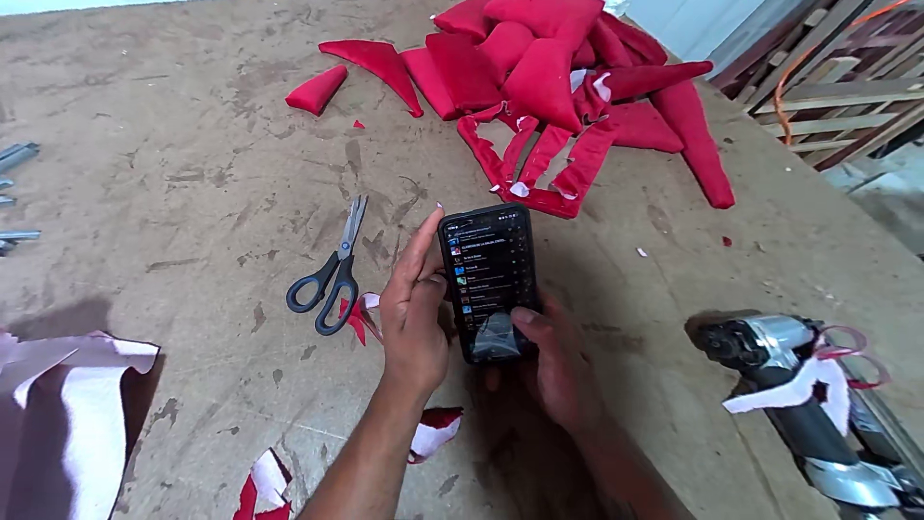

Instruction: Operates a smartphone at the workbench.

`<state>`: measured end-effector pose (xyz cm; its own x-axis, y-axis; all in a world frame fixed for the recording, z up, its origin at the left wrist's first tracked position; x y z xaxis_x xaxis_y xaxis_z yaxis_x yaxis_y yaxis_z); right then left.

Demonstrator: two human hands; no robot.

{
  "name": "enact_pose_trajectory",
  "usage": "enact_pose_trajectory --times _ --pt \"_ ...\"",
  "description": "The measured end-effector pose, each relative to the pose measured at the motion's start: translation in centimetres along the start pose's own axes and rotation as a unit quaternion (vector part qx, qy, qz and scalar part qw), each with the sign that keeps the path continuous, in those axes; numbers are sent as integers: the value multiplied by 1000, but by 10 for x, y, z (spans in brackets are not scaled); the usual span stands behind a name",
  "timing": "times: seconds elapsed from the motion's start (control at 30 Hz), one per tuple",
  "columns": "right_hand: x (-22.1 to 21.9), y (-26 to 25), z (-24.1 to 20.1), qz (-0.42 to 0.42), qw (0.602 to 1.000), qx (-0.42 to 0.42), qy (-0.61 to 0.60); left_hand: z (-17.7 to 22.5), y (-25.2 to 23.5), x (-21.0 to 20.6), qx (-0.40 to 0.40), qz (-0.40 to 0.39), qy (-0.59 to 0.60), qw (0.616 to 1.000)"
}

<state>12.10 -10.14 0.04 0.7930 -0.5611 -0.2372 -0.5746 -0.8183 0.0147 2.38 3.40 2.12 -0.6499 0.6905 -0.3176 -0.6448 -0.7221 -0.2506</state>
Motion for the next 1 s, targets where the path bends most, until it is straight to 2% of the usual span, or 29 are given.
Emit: enact_pose_trajectory --times 0.23,0.43,0.63,1.0 --pt "-2 -9 1 28 999 3 36 4 -3 4 -45 20 7 999" --pt "-17 -24 -3 -2 997 23 76 7 -4 16 -35 63 18 997" --pt "-21 -21 -5 -65 992 33 106 11 -1 15 -58 81 9 995" --pt "-20 -15 -3 -92 989 42 105 12 2 13 -69 96 -8 993"
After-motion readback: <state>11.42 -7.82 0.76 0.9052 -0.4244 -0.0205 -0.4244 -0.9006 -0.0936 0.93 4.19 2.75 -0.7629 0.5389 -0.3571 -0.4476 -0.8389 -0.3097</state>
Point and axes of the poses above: each hand's wrist, its own y-axis away from the middle knuckle, its own x-axis out of the back of the hand, z = x × y, the point moved 4 cm from there along -y, towards the middle knuckle, and after that the axes turned 3 degrees about -y, right-handed, at the moved point
